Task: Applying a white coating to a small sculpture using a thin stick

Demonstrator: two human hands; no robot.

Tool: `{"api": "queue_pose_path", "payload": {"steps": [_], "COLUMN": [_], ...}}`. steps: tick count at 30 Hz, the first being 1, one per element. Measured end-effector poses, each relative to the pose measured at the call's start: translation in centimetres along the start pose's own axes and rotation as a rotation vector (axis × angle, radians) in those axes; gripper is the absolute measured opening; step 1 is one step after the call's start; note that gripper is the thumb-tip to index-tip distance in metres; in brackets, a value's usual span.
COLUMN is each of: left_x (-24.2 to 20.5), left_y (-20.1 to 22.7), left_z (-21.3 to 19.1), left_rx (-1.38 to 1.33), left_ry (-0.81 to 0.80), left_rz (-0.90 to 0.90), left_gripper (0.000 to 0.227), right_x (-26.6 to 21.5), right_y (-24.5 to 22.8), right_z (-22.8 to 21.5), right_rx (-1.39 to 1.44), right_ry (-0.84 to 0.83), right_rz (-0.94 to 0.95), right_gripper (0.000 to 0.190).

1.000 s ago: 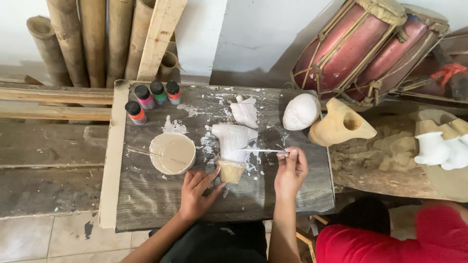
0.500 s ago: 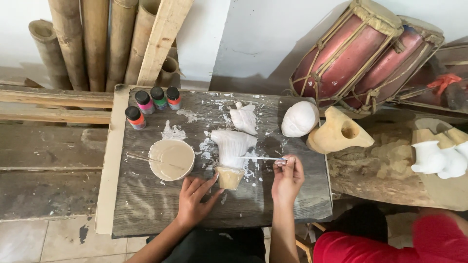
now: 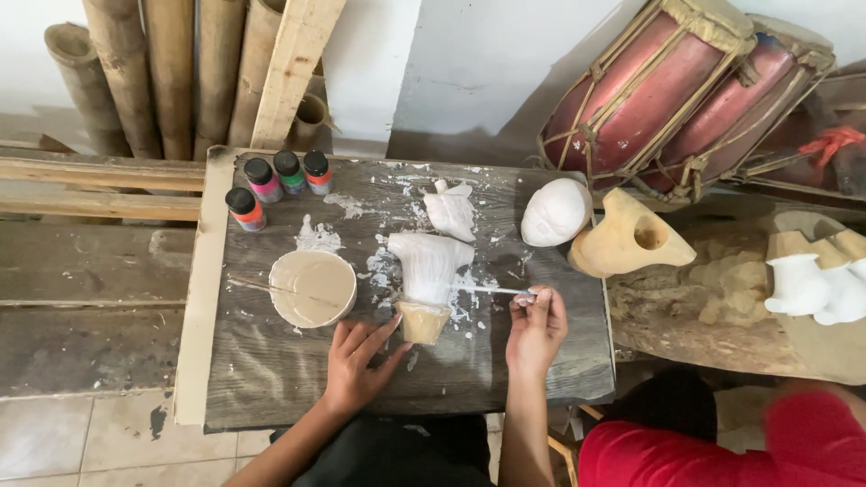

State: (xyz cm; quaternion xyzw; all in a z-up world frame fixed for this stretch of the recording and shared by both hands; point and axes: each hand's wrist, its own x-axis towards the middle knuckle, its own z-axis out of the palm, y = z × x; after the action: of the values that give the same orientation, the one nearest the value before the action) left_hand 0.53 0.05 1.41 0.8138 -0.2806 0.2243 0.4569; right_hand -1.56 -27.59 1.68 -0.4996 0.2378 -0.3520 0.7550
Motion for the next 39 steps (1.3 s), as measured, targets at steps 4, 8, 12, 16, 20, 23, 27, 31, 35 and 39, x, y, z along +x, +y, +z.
{"api": "queue_pose_path", "payload": {"steps": [4, 8, 12, 16, 20, 23, 27, 31, 35, 39], "left_x": [0.2, 0.1, 0.1, 0.2, 0.2, -0.2, 0.1, 0.0, 0.0, 0.2], "left_y": [0.3, 0.2, 0.2, 0.3, 0.3, 0.1, 0.5, 0.5, 0.4, 0.6], "left_z": [-0.1, -0.1, -0.1, -0.2, -0.1, 0.1, -0.2, -0.3, -0.2, -0.4], "left_rx": [-0.012, 0.004, -0.002, 0.002, 0.011, 0.023, 0.010, 0.026, 0.027, 0.026], "left_ry": [0.015, 0.000, 0.010, 0.021, 0.022, 0.011, 0.004, 0.011, 0.015, 0.020], "left_rz": [-0.002, -0.007, 0.001, 0.008, 0.010, 0.004, -0.013, -0.014, -0.014, -0.011], "left_gripper": [0.043, 0.043, 0.042, 0.042, 0.043, 0.043, 0.043, 0.044, 0.043, 0.042], "right_x": [-1.3, 0.2, 1.3, 0.2, -0.3, 0.5, 2.0, 1.3, -0.4, 0.4], "right_y": [-0.2, 0.0, -0.1, -0.7, -0.3, -0.4, -0.7, -1.0, -1.0, -0.8], "right_z": [-0.3, 0.7, 1.0, -0.5, -1.1, -0.3, 0.7, -0.1, -0.9, -0.1], "right_rx": [-0.007, 0.005, -0.036, -0.028, -0.076, -0.059, -0.079, -0.068, -0.084, -0.033], "right_ry": [-0.042, 0.031, -0.002, -0.077, -0.072, -0.060, -0.042, -0.084, -0.070, -0.026], "right_rz": [0.001, -0.005, -0.035, -0.028, -0.050, -0.066, -0.090, -0.092, -0.081, -0.099], "right_gripper": [0.021, 0.023, 0.023, 0.023, 0.024, 0.025, 0.024, 0.023, 0.021, 0.022]}}
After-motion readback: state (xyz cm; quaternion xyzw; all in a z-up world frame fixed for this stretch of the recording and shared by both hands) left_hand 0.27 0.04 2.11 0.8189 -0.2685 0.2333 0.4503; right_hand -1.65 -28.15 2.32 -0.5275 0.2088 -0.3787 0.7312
